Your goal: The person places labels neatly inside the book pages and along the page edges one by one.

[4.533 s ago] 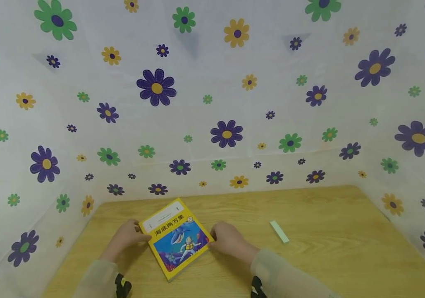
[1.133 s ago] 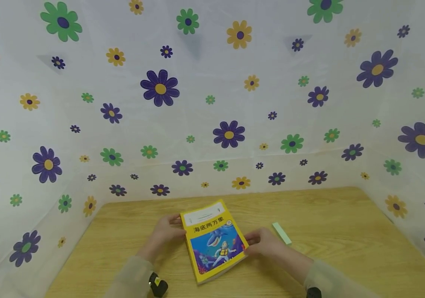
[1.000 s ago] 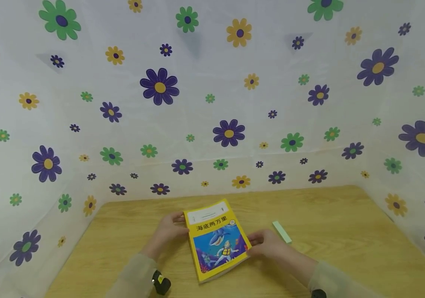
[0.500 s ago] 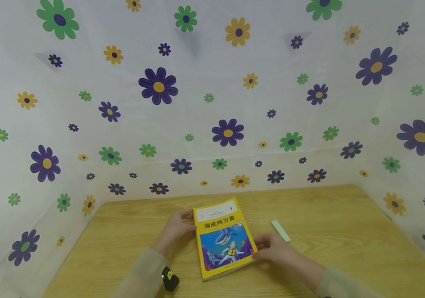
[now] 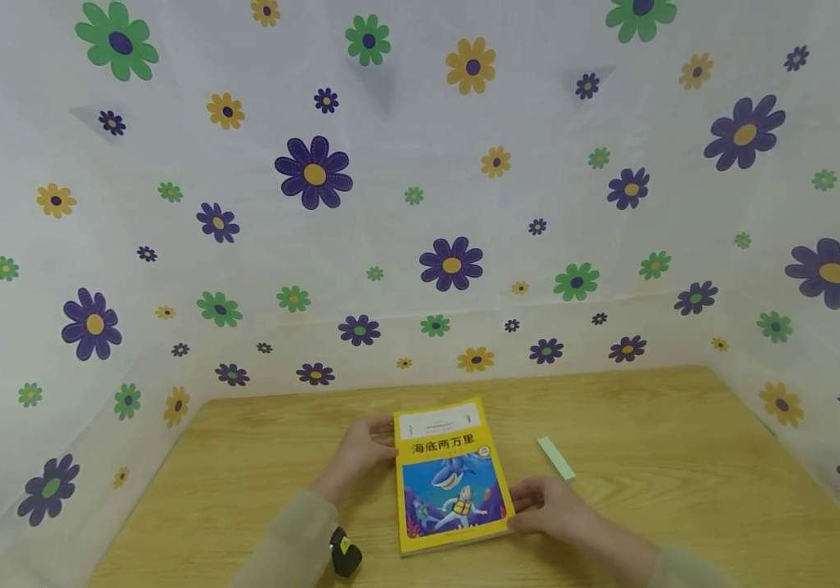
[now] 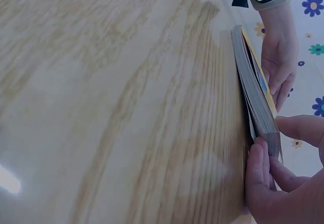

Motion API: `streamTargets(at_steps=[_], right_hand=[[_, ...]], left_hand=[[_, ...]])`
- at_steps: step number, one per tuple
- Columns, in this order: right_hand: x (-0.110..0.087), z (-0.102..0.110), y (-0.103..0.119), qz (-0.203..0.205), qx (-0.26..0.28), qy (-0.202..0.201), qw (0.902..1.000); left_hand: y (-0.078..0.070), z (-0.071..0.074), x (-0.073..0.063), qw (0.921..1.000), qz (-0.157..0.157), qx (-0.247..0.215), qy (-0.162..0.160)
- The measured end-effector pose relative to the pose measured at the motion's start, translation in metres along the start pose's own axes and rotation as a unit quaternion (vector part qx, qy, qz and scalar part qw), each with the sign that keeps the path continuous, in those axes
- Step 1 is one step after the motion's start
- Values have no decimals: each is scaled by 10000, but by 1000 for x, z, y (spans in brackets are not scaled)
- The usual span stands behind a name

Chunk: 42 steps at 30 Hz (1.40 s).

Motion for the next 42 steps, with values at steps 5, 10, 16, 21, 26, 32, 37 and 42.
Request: streamTargets(at_steps=[5,10,16,21,26,32,37,42], right_hand=[[-1,-1,0,-78,-8,32,10000],[0,-2,-2,-80,-142,69,9998],[-1,-3,-5,-87,-261,106,9996],[0,-4,-5,1,-443,96,9990],[-1,-4,-2,74,-630,65,9980],[-3,-4,1,99,-677,38,9977],[-3,-4,0,151,-730,11,9972],[-2,-4,-2,161,-807,-16,9966]], left_hand=[[-1,-2,0,9999,-20,99,10],[-5,-4,-1,9999,44,123,-13],[-4,-6,1,9997,165,198,7],[-3,-8,2,9991,140,386,-42],[-4,-8,1,9986,91,524,-83],[-5,-8,-2,9970,96,753,-143],[-5,-8,-3,9969,86,765,-167],[-6,-9,-4,9946,25,1023,-193]])
Point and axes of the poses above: each hand's wrist, its own x-axis towards the middle knuckle, its own z-axis out of the back of the hand, y = z × x, the point moved 1 cm from there along x, towards the middle knuckle, and after that the axes turned 10 degrees about y, right-handed, at the moved point
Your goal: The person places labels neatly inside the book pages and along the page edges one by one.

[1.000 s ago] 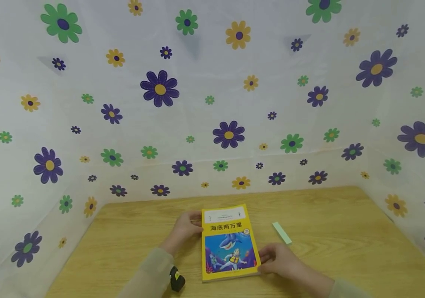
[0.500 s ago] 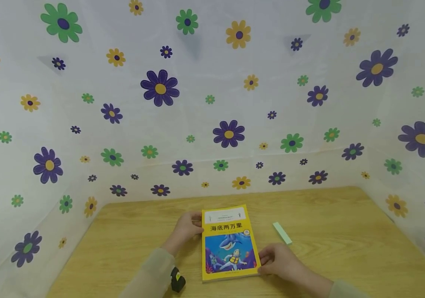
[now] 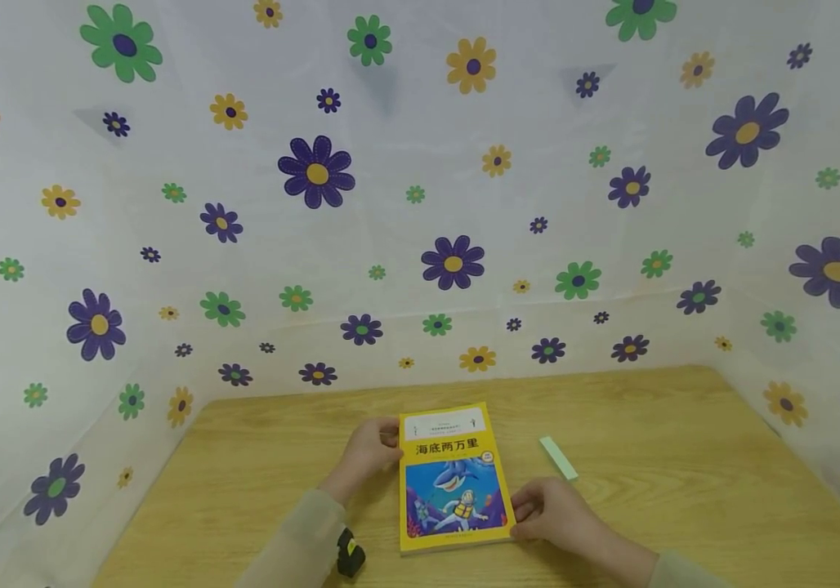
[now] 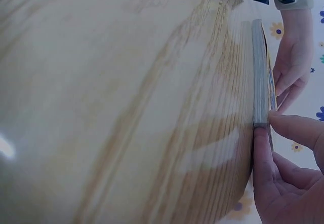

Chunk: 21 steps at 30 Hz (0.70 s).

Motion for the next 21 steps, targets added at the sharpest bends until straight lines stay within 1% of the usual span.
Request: streamTargets(at_steps=[4,10,13,16,21], right_hand=[[1,0,-1,-34,-67,-30,10000],[3,-1,0,-150,-114,-41,9998],[2,0,2,-152,-131,-43,9998],[1,0,3,-131,-147,-53,9998],[0,1,3,-64,-127,12,9999]], left_hand=[[-3,-1,-4,9995,-32,327,-36],[-8,-2,-10,9983,-84,572,-45],[-10,-3,-12,9967,-131,799,-56],[-13,-4,-14,9936,-202,1108,-51],[-15,-7,-17,9844,-451,1700,-61]])
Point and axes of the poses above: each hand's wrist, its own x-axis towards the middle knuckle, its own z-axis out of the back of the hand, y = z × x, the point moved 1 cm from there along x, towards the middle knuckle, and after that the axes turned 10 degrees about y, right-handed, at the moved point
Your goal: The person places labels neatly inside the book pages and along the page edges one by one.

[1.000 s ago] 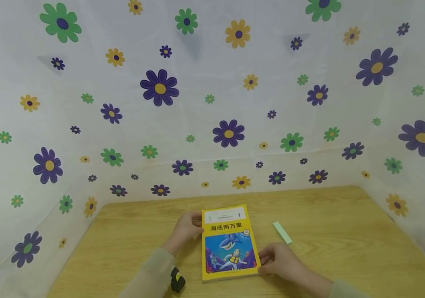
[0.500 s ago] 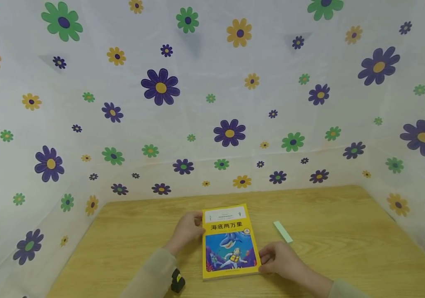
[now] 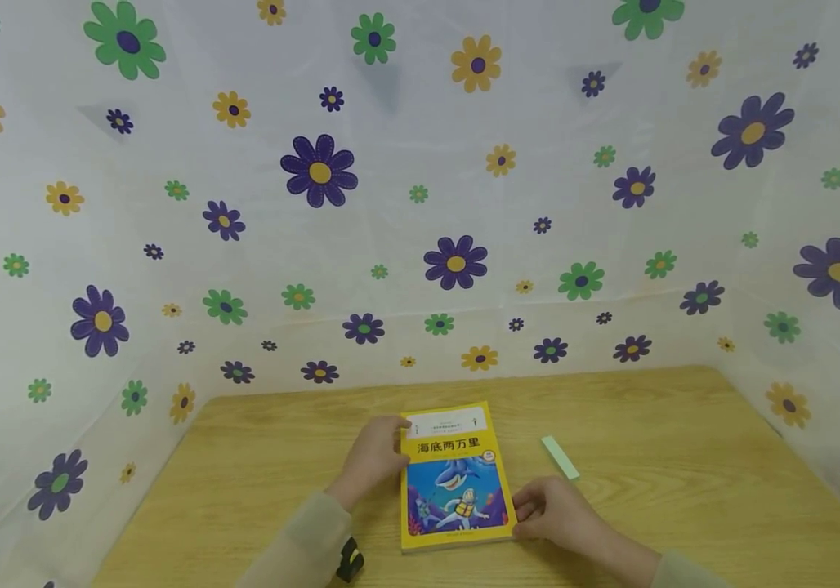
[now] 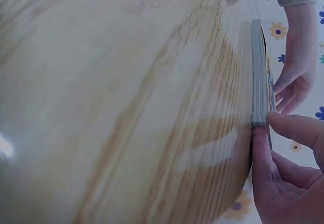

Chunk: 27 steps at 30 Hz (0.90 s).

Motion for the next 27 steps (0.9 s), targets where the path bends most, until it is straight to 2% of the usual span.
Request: streamTargets(at_steps=[3,11,18,22,27], right_hand=[[-1,0,0,29,34,31,10000],[-2,0,1,29,40,51,10000],[-2,0,-1,2,52,70,10000],[-2,1,-1,14,34,66,10000],[-2,0,0,-51,-4,45,10000]], left_hand=[[-3,-1,-2,9996,-145,244,0],[-16,-3,-7,9984,-257,477,135],[-32,-6,-14,9956,-558,698,299],[-40,-8,-19,9902,-713,1148,363],[-46,-12,-22,9794,-882,1771,393]])
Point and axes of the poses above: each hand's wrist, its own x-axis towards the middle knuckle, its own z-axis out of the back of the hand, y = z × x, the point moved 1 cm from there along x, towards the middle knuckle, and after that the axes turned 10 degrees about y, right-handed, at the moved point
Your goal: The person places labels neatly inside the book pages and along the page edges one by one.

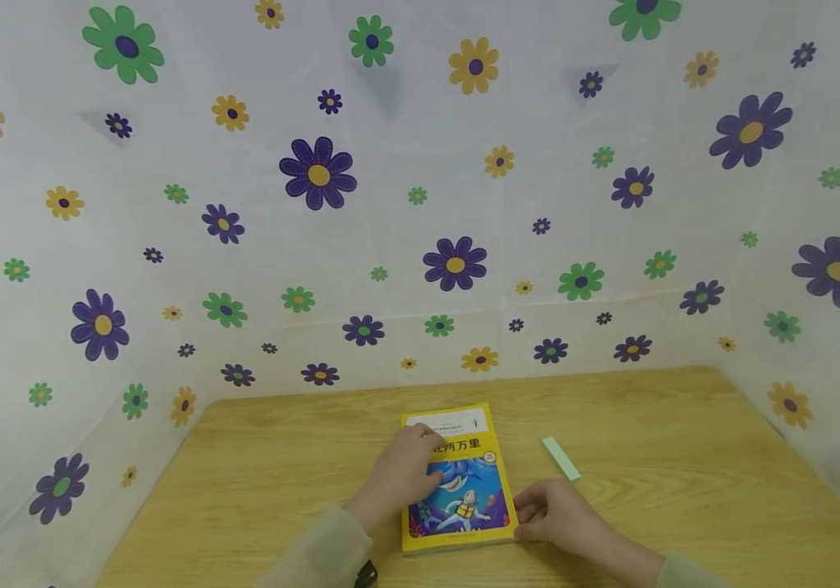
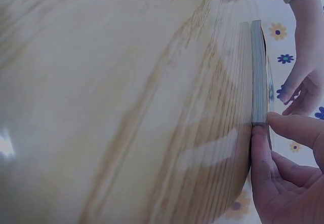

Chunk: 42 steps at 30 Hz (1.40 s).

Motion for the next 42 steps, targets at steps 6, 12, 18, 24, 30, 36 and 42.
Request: streamTargets(at_steps=[6,12,18,24,30,36,42], right_hand=[[0,0,1,-34,14,-7,10000],[0,0,0,-11,-24,29,10000],[1,0,-1,16,-72,34,10000],[1,0,-2,-6,-68,56,10000],[1,1,-4,69,-113,84,9999],[-3,3,-3,272,-168,-13,9995],[-6,7,-4,460,-350,-171,9982]], left_hand=[[-5,-6,-1,9986,-131,490,114],[-7,-13,-1,9967,-302,637,395],[-10,-16,-2,9945,-369,796,571],[-12,-17,-4,9932,-295,879,702],[-11,-18,-4,9936,-311,833,691],[-10,-17,-5,9948,-306,646,719],[-12,-14,-8,9948,-263,553,808]])
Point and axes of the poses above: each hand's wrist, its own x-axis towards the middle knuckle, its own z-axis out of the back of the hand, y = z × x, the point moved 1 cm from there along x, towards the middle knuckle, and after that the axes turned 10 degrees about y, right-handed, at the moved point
